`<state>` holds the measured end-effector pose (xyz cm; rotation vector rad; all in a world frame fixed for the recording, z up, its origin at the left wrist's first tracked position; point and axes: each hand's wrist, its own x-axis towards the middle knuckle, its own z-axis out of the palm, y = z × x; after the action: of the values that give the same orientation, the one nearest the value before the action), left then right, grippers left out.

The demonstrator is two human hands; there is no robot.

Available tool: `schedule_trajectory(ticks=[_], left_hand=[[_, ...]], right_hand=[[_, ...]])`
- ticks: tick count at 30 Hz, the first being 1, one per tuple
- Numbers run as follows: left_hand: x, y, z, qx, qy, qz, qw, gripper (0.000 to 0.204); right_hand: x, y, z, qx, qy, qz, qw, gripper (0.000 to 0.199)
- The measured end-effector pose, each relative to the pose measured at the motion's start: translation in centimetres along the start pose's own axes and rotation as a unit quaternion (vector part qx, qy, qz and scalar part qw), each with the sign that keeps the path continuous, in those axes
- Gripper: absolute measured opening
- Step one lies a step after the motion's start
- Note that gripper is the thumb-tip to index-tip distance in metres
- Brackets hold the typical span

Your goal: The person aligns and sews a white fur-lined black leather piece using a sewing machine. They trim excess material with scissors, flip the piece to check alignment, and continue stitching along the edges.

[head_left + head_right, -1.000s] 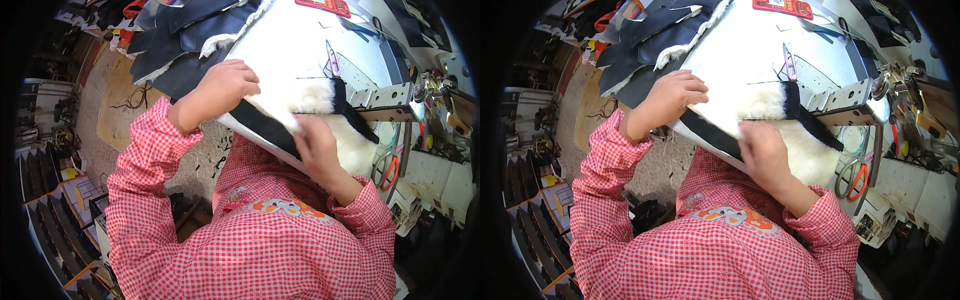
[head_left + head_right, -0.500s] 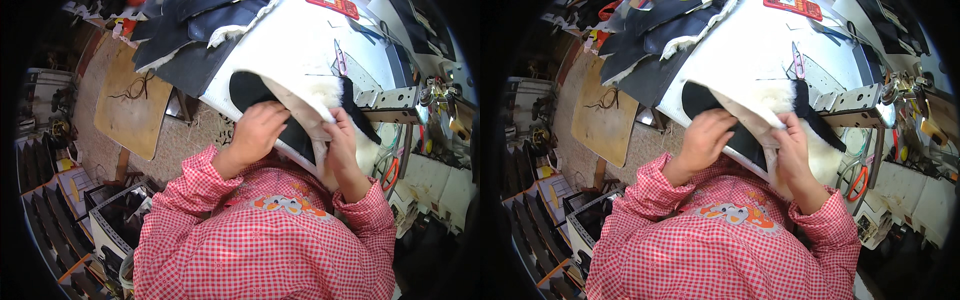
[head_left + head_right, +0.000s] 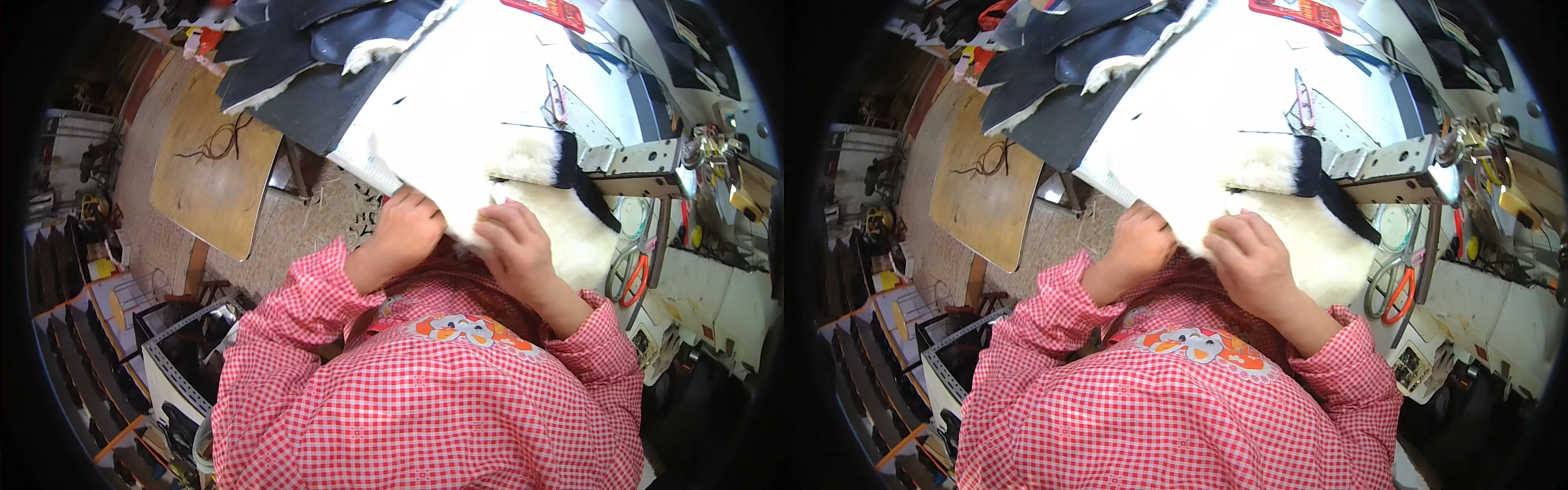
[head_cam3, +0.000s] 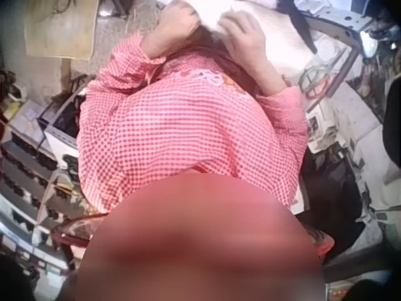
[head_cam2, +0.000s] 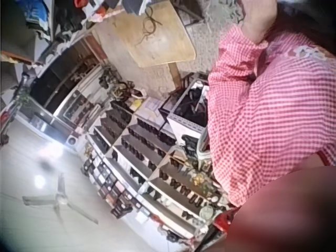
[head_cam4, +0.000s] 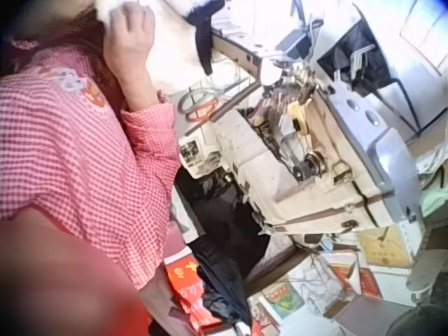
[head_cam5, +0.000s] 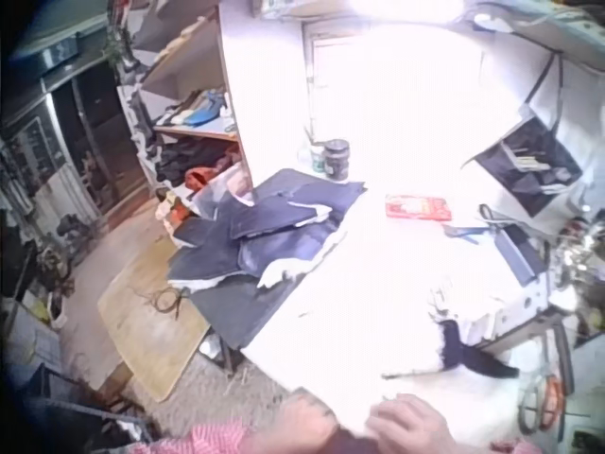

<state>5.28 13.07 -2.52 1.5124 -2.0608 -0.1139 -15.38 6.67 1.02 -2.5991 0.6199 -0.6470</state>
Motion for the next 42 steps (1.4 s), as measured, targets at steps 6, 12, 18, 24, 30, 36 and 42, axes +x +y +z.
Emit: schedule_trajectory(ticks=[6,12,18,24,30,36,42], left_hand=[[-1.5,0.3,-1.5,-0.056,0.148,-0.093,0.983,0.021],[3.0,-0.1,-2.8,0.035,-0.009,-0.070,0.997,0.056],[4.8,-0.5,-1.4,0.115,-0.152,-0.082,0.978,0.076],[4.4,-0.4,-2.2,0.152,-0.130,-0.086,0.976,0.072],[3.3,-1.7,-3.2,0.209,-0.116,-0.133,0.962,0.059],[4.1,-4.2,-2.6,0.083,-0.023,-0.208,0.974,0.048],[5.7,-4.0,-0.9,0.008,0.136,-0.283,0.949,0.058]], right_hand=[[-1.5,-0.3,0.3,-0.090,-0.051,0.031,0.994,0.056],[-2.5,-0.5,-1.3,-0.088,-0.049,0.100,0.990,0.063],[-3.2,0.1,-2.8,0.022,-0.008,0.140,0.990,0.047],[-4.0,1.6,-2.8,0.216,0.084,0.258,0.938,0.031],[-3.6,1.1,-2.4,0.154,0.096,0.211,0.961,0.027],[-0.3,-0.1,-3.9,0.040,0.046,0.091,0.994,0.030],[11.3,5.3,-0.8,-0.085,0.089,-0.015,0.992,0.020]])
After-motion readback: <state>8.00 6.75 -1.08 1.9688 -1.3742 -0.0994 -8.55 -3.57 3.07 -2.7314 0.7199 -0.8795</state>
